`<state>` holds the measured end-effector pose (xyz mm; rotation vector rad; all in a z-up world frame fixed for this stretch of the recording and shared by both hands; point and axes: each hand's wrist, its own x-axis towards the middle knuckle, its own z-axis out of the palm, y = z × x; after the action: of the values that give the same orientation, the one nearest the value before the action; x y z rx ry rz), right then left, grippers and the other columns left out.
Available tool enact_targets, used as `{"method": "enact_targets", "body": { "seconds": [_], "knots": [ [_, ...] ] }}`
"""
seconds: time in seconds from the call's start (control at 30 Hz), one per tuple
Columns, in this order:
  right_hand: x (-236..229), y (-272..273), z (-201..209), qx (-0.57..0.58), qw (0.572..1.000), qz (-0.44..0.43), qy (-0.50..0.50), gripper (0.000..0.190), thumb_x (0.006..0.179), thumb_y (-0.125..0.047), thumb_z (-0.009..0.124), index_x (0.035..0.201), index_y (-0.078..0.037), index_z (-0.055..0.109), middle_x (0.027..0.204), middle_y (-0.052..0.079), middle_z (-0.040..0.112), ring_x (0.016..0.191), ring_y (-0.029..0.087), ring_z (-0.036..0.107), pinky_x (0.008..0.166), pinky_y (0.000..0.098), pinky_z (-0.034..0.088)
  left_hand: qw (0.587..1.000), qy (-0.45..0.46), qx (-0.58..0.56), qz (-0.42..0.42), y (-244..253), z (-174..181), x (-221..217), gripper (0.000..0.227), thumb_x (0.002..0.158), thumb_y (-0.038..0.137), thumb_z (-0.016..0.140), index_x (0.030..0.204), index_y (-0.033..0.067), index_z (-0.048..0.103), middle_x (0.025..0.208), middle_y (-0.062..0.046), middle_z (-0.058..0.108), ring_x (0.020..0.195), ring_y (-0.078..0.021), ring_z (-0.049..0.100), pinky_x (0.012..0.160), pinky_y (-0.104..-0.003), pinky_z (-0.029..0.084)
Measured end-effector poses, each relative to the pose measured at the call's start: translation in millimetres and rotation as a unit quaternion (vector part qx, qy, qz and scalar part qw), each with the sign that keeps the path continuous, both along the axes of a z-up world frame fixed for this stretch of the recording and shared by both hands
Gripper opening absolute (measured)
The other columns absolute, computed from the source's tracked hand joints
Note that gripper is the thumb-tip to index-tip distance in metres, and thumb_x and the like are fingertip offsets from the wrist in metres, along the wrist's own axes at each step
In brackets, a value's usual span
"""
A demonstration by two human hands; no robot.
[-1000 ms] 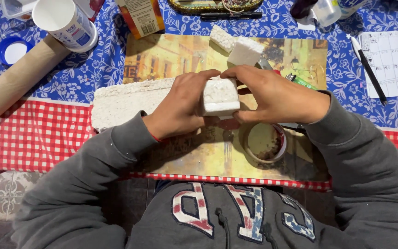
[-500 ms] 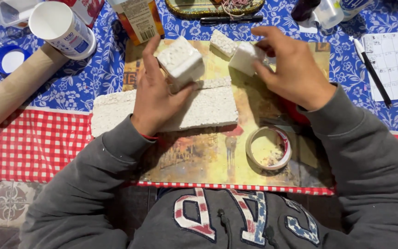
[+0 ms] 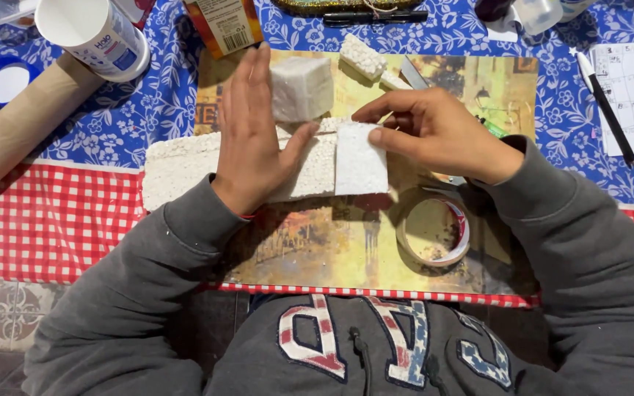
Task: The person is cutting, shaping, and taping together pieces of styrofoam to create a structure.
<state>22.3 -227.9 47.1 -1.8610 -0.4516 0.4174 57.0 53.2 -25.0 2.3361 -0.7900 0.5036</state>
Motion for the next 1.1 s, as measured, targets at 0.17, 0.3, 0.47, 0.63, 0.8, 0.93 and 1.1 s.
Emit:
{"method": "enact_targets", "body": {
  "seconds": [0.17, 0.3, 0.47, 0.63, 0.8, 0.93, 1.1],
  "knots": [
    [2.0, 1.5, -8.1, -0.078, 0.991, -0.025, -0.105, 0.026, 0.099, -0.015, 0.069, 0.122, -0.004, 0.072, 0.097, 0.005, 0.075, 0.087, 0.009, 0.067, 0.075, 0.0263, 0.056, 0.994, -0.089, 0.012, -0.063, -4.7, 17.1, -9.4, 0.073, 0.09, 0.015, 0.069, 0.156, 0.0071, 0.04, 0.155, -0.021, 0.049, 0.149, -0.039, 0.041, 0.128, -0.053, 0.032],
    [3.3, 0.0, -11.2, -0.057, 0.993, -0.022, -0.104, 0.027, 0.099, -0.015, 0.069, 0.123, -0.002, 0.072, 0.1, 0.005, 0.075, 0.089, 0.01, 0.067, 0.078, 0.0264, 0.056, 0.987, -0.062, 0.034, -0.142, -11.1, 33.5, -24.9, 0.057, 0.094, 0.031, 0.077, 0.142, 0.0099, 0.055, 0.133, -0.011, 0.061, 0.131, -0.0302, 0.053, 0.114, -0.049, 0.036],
    [-1.4, 0.9, -3.2, -0.11, 0.983, -0.053, -0.137, 0.026, 0.097, -0.015, 0.072, 0.119, 0.0, 0.07, 0.098, 0.006, 0.074, 0.089, 0.011, 0.069, 0.078, 0.0273, 0.057, 0.976, -0.028, 0.058, -0.209, -14.4, 47.9, -33.4, 0.091, 0.087, 0.058, 0.081, 0.149, -0.0002, 0.049, 0.13, -0.016, 0.06, 0.123, -0.0344, 0.054, 0.109, -0.047, 0.036],
    [-2.3, -1.6, 9.4, -0.131, 0.988, -0.054, -0.058, 0.029, 0.094, -0.015, 0.071, 0.12, -0.003, 0.067, 0.091, 0.008, 0.073, 0.083, 0.012, 0.069, 0.073, 0.0288, 0.057, 0.978, -0.013, 0.055, -0.203, -16.1, 38.6, -29.5, 0.093, 0.088, 0.057, 0.082, 0.151, 0.0014, 0.043, 0.129, -0.016, 0.059, 0.127, -0.0349, 0.053, 0.113, -0.05, 0.033],
    [-1.1, 1.4, -1.2, -0.117, 0.986, -0.057, -0.109, 0.021, 0.096, -0.014, 0.071, 0.113, -0.002, 0.072, 0.098, 0.006, 0.076, 0.088, 0.011, 0.072, 0.075, 0.0273, 0.059, 0.974, -0.021, 0.059, -0.216, -16.7, 36.4, -29.8, 0.099, 0.088, 0.055, 0.08, 0.156, 0.0009, 0.035, 0.136, -0.018, 0.058, 0.136, -0.0371, 0.05, 0.116, -0.054, 0.028],
    [0.7, 0.6, -2.8, -0.108, 0.98, -0.051, -0.157, 0.019, 0.098, -0.012, 0.071, 0.114, -0.002, 0.074, 0.103, 0.009, 0.076, 0.09, 0.014, 0.071, 0.074, 0.0289, 0.058, 0.979, 0.008, 0.063, -0.193, -17.1, 35.2, -30.7, 0.098, 0.087, 0.056, 0.081, 0.154, 0.0001, 0.036, 0.13, -0.017, 0.057, 0.131, -0.0348, 0.052, 0.116, -0.056, 0.028],
    [-0.3, -3.5, 2.7, -0.113, 0.981, -0.054, -0.149, 0.024, 0.098, -0.015, 0.07, 0.119, -0.002, 0.072, 0.104, 0.008, 0.075, 0.09, 0.017, 0.073, 0.075, 0.0304, 0.059, 0.982, 0.018, 0.072, -0.175, -17.3, 29.5, -31.0, 0.099, 0.085, 0.058, 0.081, 0.151, -0.002, 0.037, 0.13, -0.018, 0.056, 0.131, -0.0344, 0.052, 0.117, -0.057, 0.026]
  ]
}}
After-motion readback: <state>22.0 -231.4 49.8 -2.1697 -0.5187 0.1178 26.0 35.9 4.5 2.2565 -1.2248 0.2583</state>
